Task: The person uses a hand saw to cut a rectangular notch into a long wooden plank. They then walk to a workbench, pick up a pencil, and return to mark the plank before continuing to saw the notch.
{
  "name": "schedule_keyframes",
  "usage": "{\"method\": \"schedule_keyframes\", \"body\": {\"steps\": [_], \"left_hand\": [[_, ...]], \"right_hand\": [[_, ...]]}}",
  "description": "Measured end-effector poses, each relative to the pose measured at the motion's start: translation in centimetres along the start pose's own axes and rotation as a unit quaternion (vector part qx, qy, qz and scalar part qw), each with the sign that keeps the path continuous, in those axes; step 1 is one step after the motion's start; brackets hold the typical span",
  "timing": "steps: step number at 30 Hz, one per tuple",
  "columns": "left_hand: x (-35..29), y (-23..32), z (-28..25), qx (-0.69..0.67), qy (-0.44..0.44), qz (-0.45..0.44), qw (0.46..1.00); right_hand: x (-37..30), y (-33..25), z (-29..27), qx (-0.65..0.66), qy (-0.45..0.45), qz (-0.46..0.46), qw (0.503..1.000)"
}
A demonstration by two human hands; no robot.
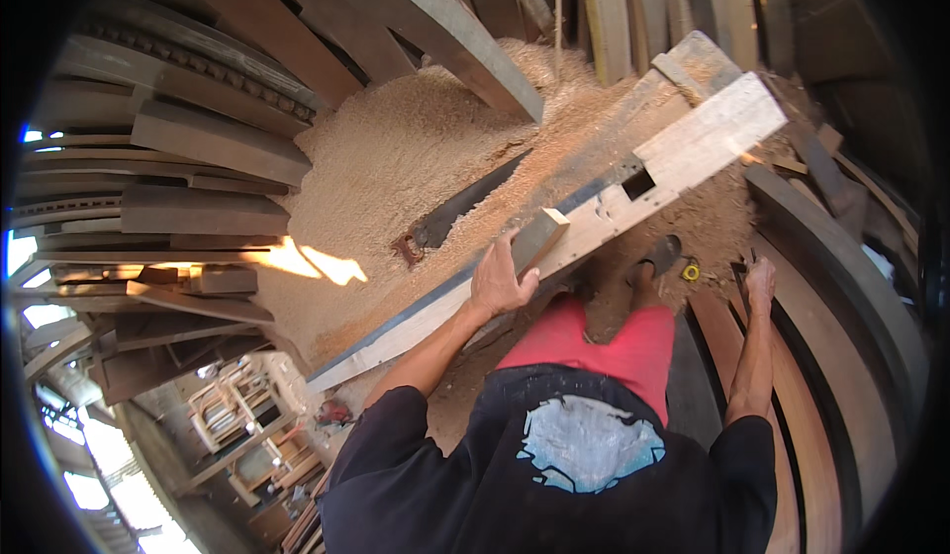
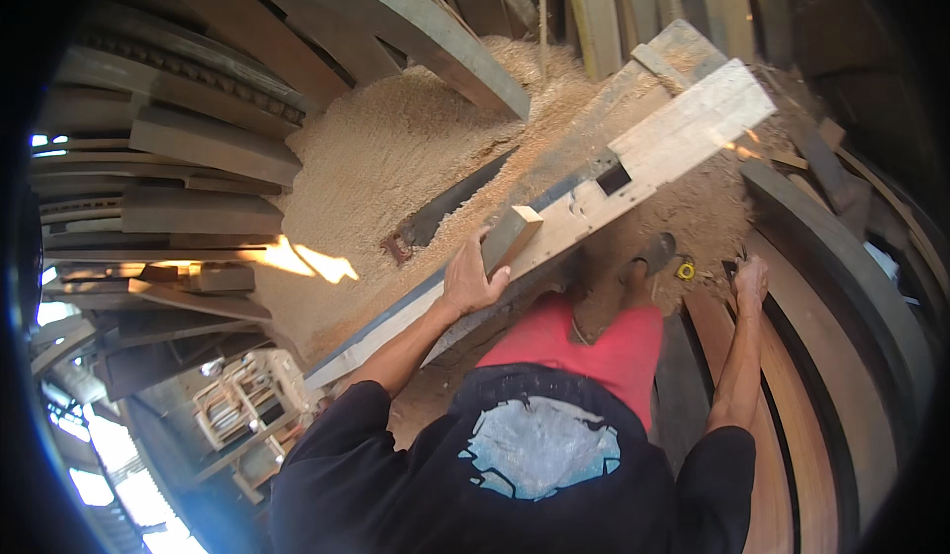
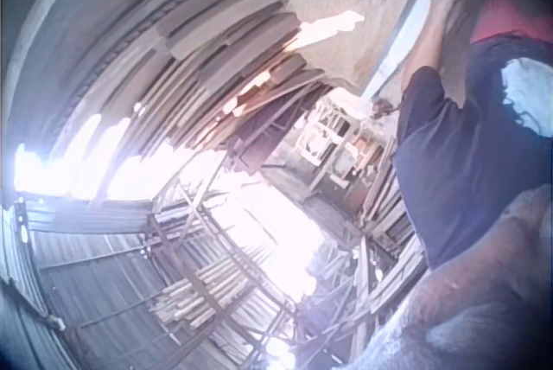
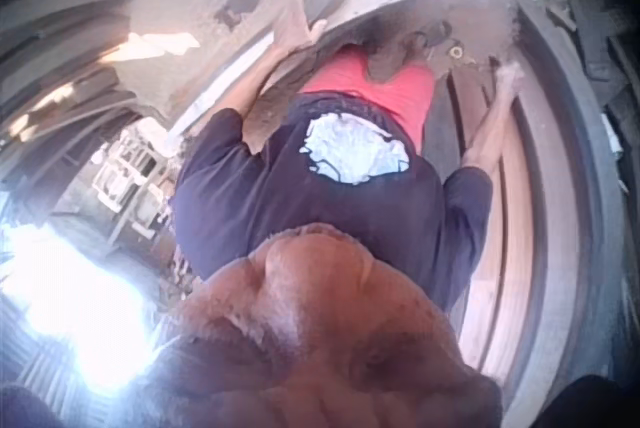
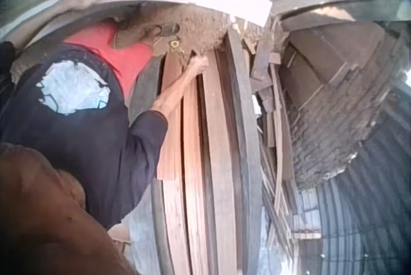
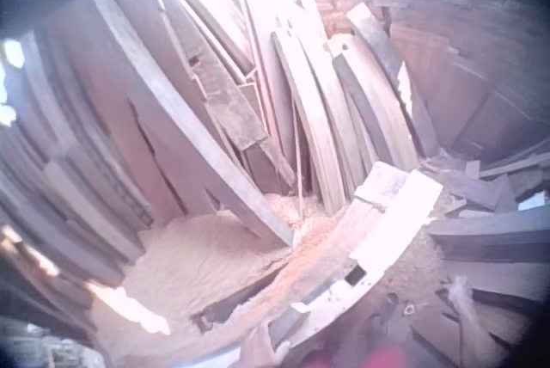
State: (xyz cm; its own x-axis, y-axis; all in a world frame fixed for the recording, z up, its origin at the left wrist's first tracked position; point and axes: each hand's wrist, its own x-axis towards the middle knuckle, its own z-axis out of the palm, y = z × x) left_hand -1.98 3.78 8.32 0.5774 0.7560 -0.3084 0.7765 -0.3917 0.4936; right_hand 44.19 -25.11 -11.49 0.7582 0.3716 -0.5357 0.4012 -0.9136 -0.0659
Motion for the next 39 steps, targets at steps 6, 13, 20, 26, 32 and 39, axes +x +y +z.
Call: {"method": "schedule_keyframes", "body": {"steps": [6,13,20,26,32,39], "left_hand": [[2.4,-4.2,-0.9,-0.453,-0.103,-0.164,0.87],[3.9,-2.8,-0.1,-0.065,-0.15,0.038,0.986],[5.3,-3.0,0.2,-0.165,-0.1,0.067,0.979],[3.8,2.7,-2.9,-0.151,-0.091,0.116,0.977],[6.5,3.5,-2.2,-0.137,-0.159,0.131,0.969],[5.5,8.2,-1.8,-0.447,-0.25,0.062,0.857]], "right_hand": [[-9.2,3.5,-11.9,-0.054,0.067,0.059,0.994],[-21.3,5.9,-22.9,0.055,0.356,0.14,0.923],[-32.4,1.9,-20.9,0.784,0.185,-0.041,0.592],[-33.8,-1.3,-14.9,0.884,0.084,-0.087,0.451],[-34.8,-5.1,-18.0,0.905,0.102,-0.157,0.382],[-34.0,-8.7,-22.7,0.885,0.083,-0.236,0.393]]}}
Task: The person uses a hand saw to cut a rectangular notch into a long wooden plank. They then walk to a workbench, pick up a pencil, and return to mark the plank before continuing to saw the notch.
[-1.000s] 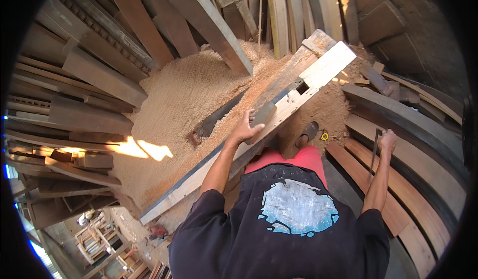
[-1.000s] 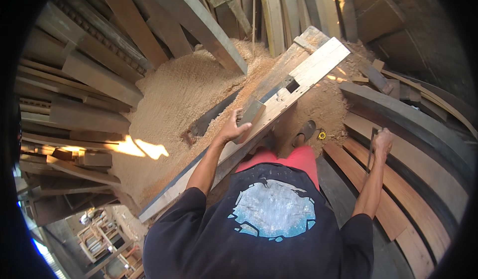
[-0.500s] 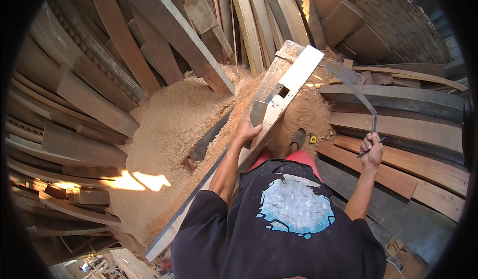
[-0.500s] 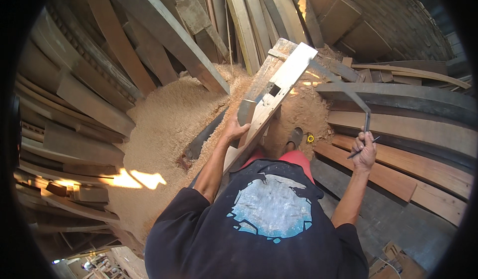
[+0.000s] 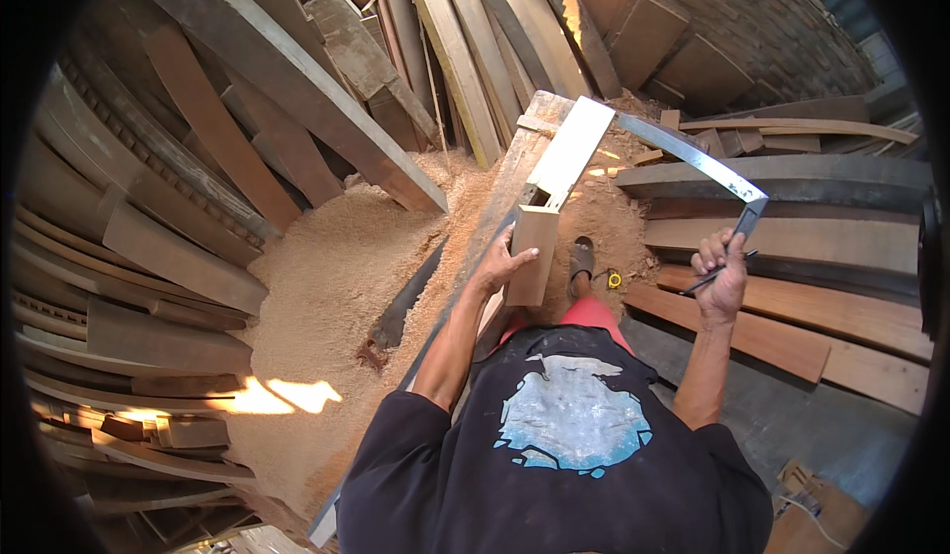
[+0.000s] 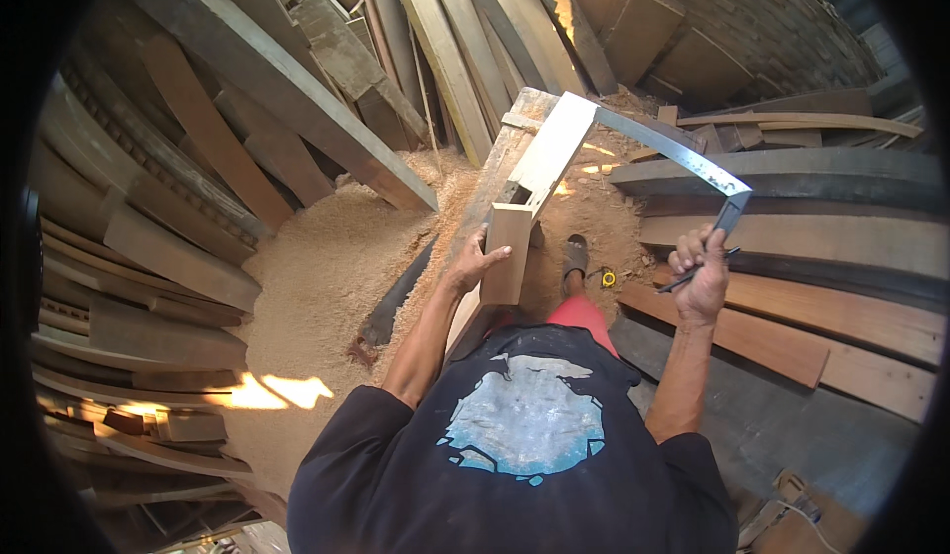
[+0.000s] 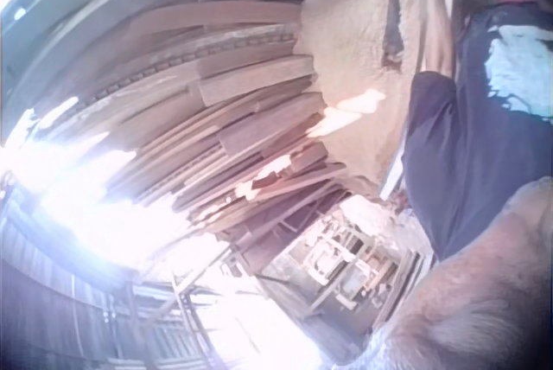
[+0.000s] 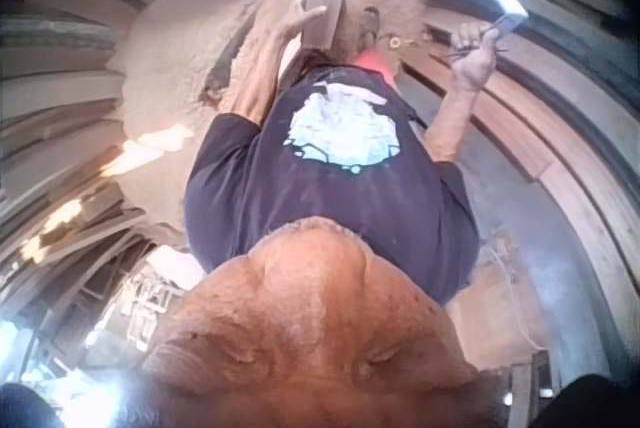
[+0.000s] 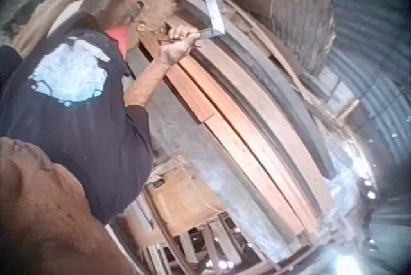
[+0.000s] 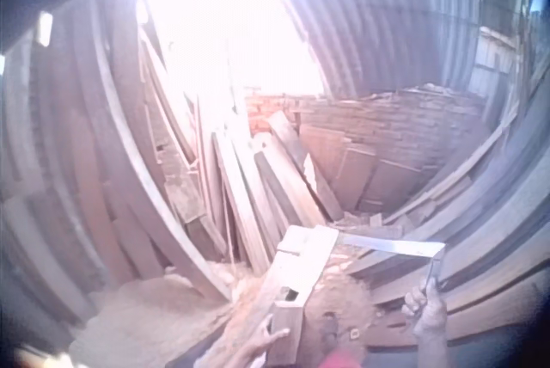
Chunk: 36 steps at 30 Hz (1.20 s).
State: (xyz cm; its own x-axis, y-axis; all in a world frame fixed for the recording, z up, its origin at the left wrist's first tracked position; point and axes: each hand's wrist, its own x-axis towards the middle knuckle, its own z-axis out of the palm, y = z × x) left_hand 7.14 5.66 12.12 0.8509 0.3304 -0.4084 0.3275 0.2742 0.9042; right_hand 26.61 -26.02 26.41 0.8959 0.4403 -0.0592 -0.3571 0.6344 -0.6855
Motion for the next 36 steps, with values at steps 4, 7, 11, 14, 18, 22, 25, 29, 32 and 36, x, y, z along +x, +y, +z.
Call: {"method": "schedule_keyframes", "body": {"steps": [4,7,11,14,18,22,25,29,32,36], "left_hand": [[2.4,-1.5,3.2,-0.058,0.009,0.028,0.998],[3.8,-2.3,4.5,-0.017,0.061,0.077,0.995],[7.1,-4.9,5.0,0.119,0.101,0.054,0.986],[7.4,-3.7,5.1,0.11,0.138,0.063,0.982],[6.7,-1.0,5.6,-0.032,0.211,0.029,0.976],[6.8,-1.7,6.5,-0.118,0.246,0.045,0.961],[7.3,-3.2,7.2,-0.203,0.231,0.071,0.949],[9.2,-4.3,9.7,-0.321,0.207,0.142,0.913],[10.3,-4.4,11.3,-0.383,0.231,0.186,0.875],[10.1,-3.5,11.2,-0.401,0.273,0.184,0.855]], "right_hand": [[4.8,3.9,-0.1,-0.232,0.046,0.042,0.971],[9.0,5.6,0.8,-0.339,-0.063,0.106,0.933],[13.3,7.8,3.2,-0.364,-0.114,0.166,0.909],[16.2,10.0,5.2,-0.525,-0.237,0.114,0.809],[19.4,14.5,3.4,-0.637,-0.345,0.075,0.685],[20.8,15.9,6.4,-0.641,-0.372,0.194,0.643],[21.5,16.5,7.8,-0.655,-0.456,0.204,0.567],[22.8,17.4,6.3,-0.658,-0.568,0.141,0.474],[22.8,16.7,10.2,-0.683,-0.58,0.209,0.392],[22.8,17.7,10.3,-0.692,-0.626,0.103,0.344]]}}
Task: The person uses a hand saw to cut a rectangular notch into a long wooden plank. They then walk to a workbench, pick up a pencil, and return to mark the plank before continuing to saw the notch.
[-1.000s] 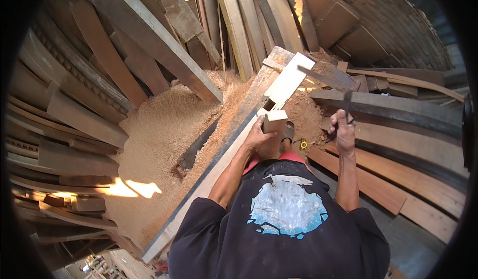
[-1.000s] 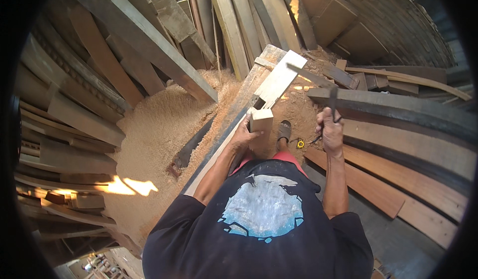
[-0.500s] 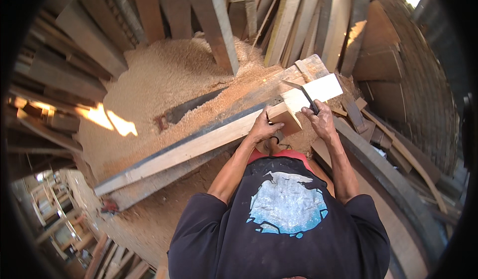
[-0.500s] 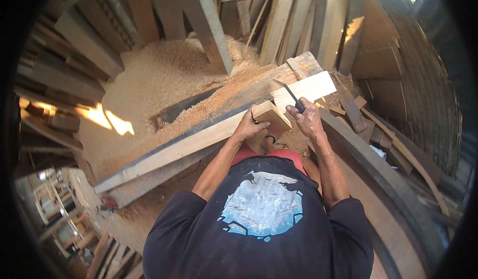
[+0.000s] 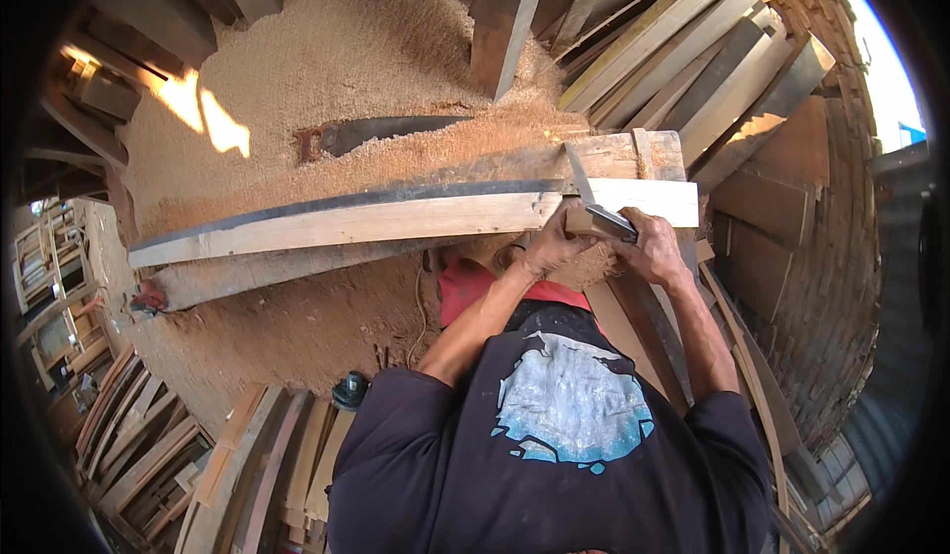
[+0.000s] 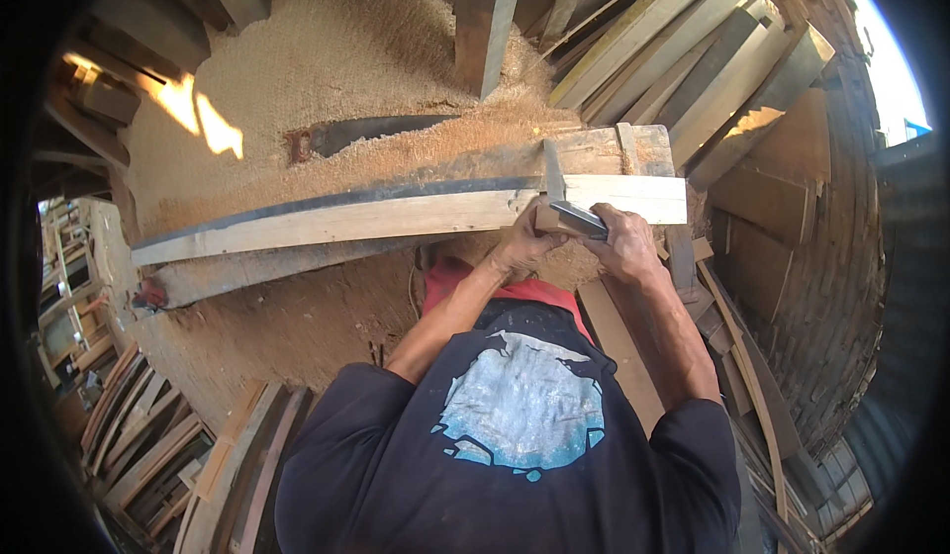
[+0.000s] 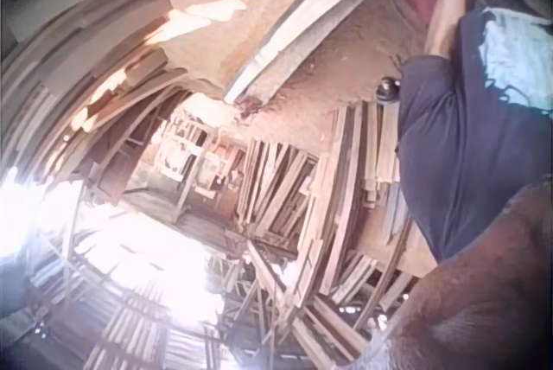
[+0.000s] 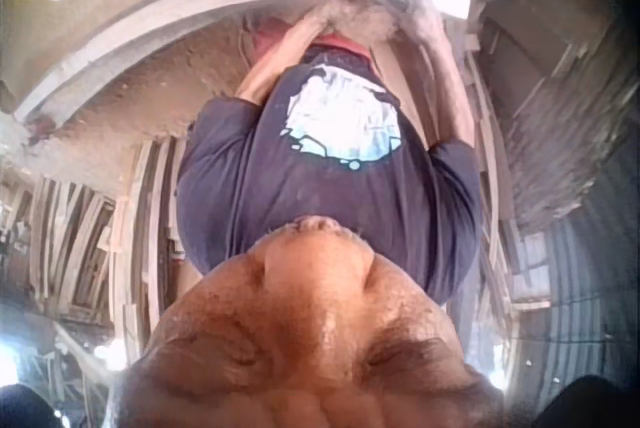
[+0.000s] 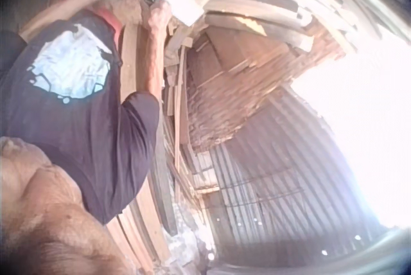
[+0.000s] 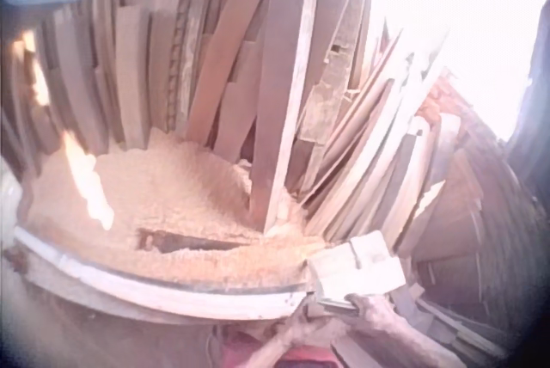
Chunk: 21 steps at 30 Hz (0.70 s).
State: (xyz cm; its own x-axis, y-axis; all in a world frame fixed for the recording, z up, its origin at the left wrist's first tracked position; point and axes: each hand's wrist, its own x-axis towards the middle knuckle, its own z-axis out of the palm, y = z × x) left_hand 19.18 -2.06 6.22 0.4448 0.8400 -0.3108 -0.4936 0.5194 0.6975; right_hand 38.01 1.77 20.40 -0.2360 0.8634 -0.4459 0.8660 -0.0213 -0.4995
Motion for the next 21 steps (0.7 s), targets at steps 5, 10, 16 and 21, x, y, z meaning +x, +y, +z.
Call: {"method": "schedule_keyframes", "body": {"steps": [5,10,16,21], "left_hand": [[0.2,3.7,-4.2,0.533,0.112,0.095,0.834],[0.2,0.8,-8.7,0.654,0.096,0.093,0.745],[0.7,0.3,-7.9,0.654,0.089,0.087,0.746],[0.8,0.2,-8.5,0.656,0.08,0.077,0.746]], "right_hand": [[2.3,0.7,0.5,-0.151,-0.019,0.002,0.988],[5.4,5.0,3.5,-0.177,-0.042,-0.016,0.983],[7.6,4.3,4.3,-0.205,-0.082,-0.018,0.975],[8.5,3.5,3.9,-0.223,-0.093,-0.031,0.97]]}}
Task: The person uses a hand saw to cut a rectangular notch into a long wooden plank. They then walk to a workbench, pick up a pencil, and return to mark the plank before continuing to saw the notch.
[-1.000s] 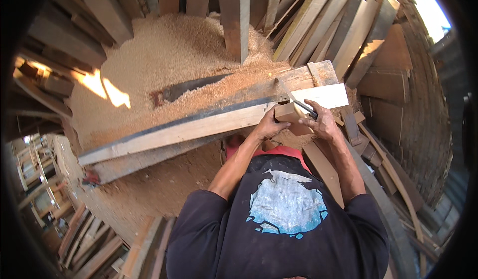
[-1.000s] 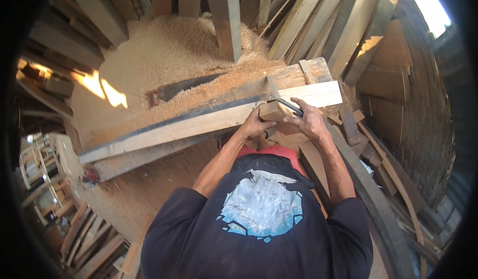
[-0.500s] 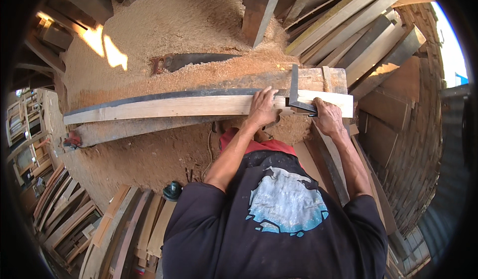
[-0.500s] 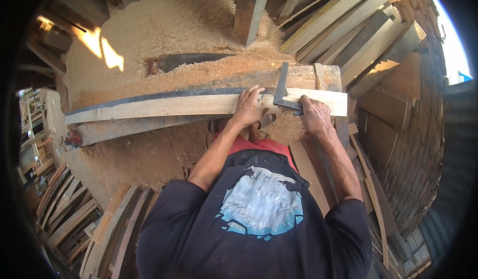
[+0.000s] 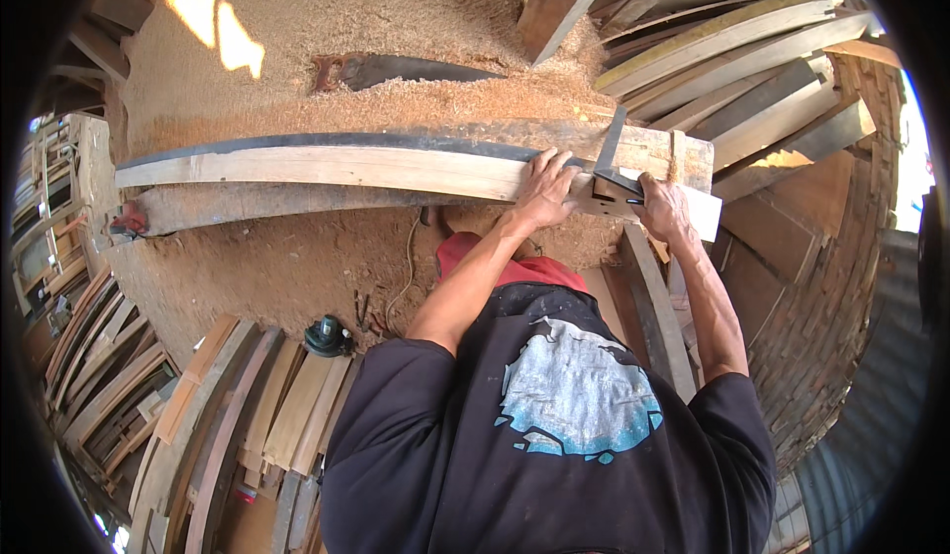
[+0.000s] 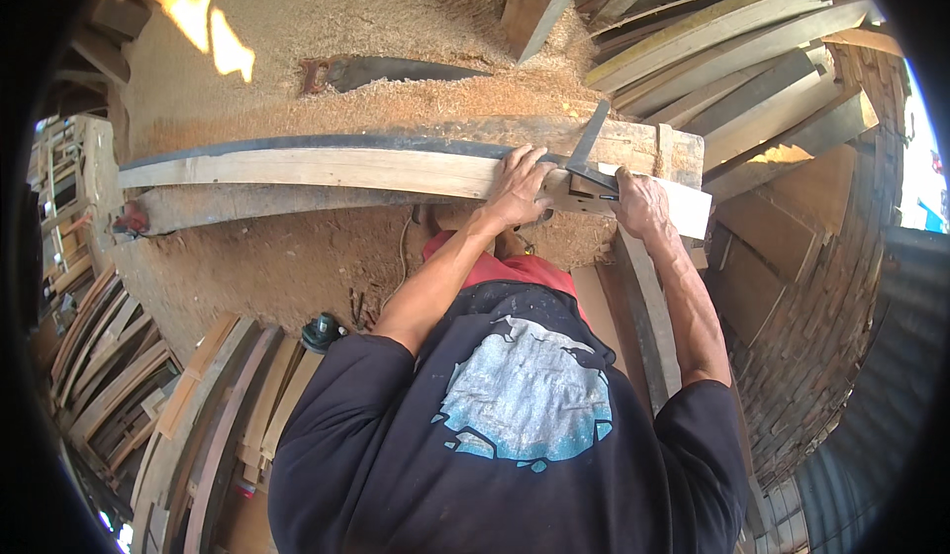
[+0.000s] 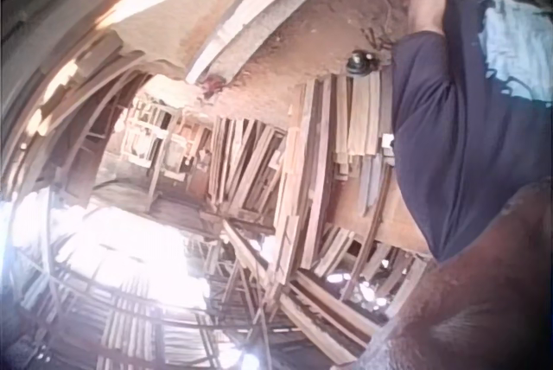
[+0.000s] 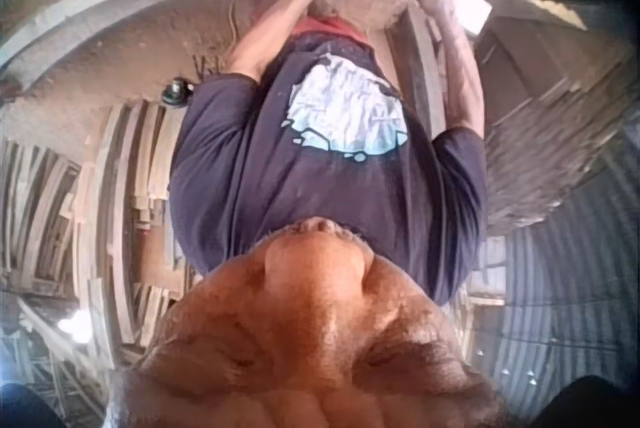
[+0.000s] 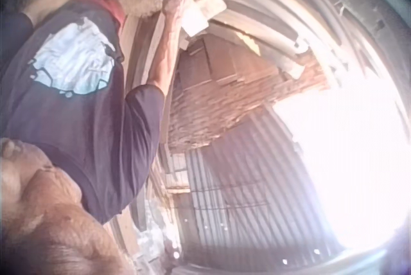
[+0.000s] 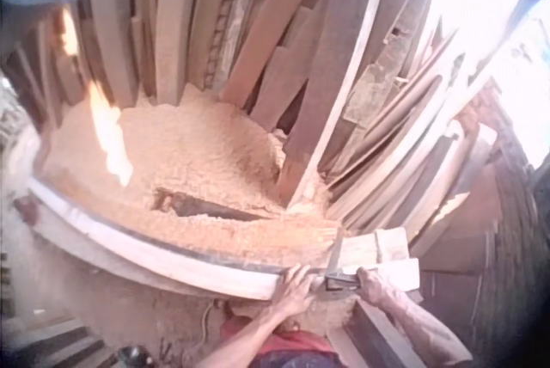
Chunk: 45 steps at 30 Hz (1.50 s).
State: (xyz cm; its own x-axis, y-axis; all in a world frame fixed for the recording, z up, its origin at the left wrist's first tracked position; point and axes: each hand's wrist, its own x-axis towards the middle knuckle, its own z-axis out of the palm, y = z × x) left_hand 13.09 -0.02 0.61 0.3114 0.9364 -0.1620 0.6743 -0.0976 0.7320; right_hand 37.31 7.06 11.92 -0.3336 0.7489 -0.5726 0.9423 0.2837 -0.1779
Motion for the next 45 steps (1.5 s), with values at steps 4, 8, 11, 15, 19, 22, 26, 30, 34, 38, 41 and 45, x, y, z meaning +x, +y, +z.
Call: {"method": "schedule_keyframes", "body": {"steps": [4,8,11,15,19,22,26,30,34,38,41,45], "left_hand": [[0.0,-0.3,0.1,0.013,-0.014,-0.004,1.0],[0.4,-0.1,-0.1,0.022,-0.029,-0.015,0.999],[0.5,0.0,-0.2,0.022,-0.031,-0.021,0.999],[0.5,1.0,-0.7,0.033,-0.043,-0.028,0.998],[1.8,1.9,0.9,0.079,-0.023,-0.011,0.997],[2.9,1.0,3.7,0.105,-0.047,0.022,0.993],[2.7,1.1,2.9,0.005,0.076,0.071,0.995],[3.0,1.3,2.9,0.006,0.06,0.063,0.996],[3.0,1.8,2.6,0.004,0.045,0.056,0.997],[3.1,1.9,2.2,0.013,0.019,0.041,0.999],[2.9,1.6,2.4,-0.011,0.03,0.041,0.999],[3.0,1.6,2.6,-0.002,0.031,0.048,0.998]], "right_hand": [[0.2,-0.2,-0.5,0.014,-0.03,0.001,0.999],[-0.3,-0.6,-0.3,0.015,-0.02,-0.023,0.999],[-0.1,-1.9,-0.7,0.0,-0.049,0.018,0.999],[-0.1,-1.5,-0.2,-0.02,-0.029,-0.001,0.999],[-0.2,-0.9,0.2,0.002,-0.027,0.026,0.999],[-0.6,-0.3,-0.3,0.085,0.065,-0.001,0.994],[-0.2,0.8,-2.8,0.167,0.15,0.153,0.962],[-1.5,5.1,-1.2,0.054,0.26,0.208,0.942],[-3.6,9.9,4.7,0.024,0.233,0.261,0.937],[-4.9,11.6,7.6,0.043,0.151,0.255,0.954],[-6.1,12.3,8.9,0.048,0.128,0.208,0.969],[-7.2,12.1,9.0,0.084,0.105,0.219,0.966]]}}
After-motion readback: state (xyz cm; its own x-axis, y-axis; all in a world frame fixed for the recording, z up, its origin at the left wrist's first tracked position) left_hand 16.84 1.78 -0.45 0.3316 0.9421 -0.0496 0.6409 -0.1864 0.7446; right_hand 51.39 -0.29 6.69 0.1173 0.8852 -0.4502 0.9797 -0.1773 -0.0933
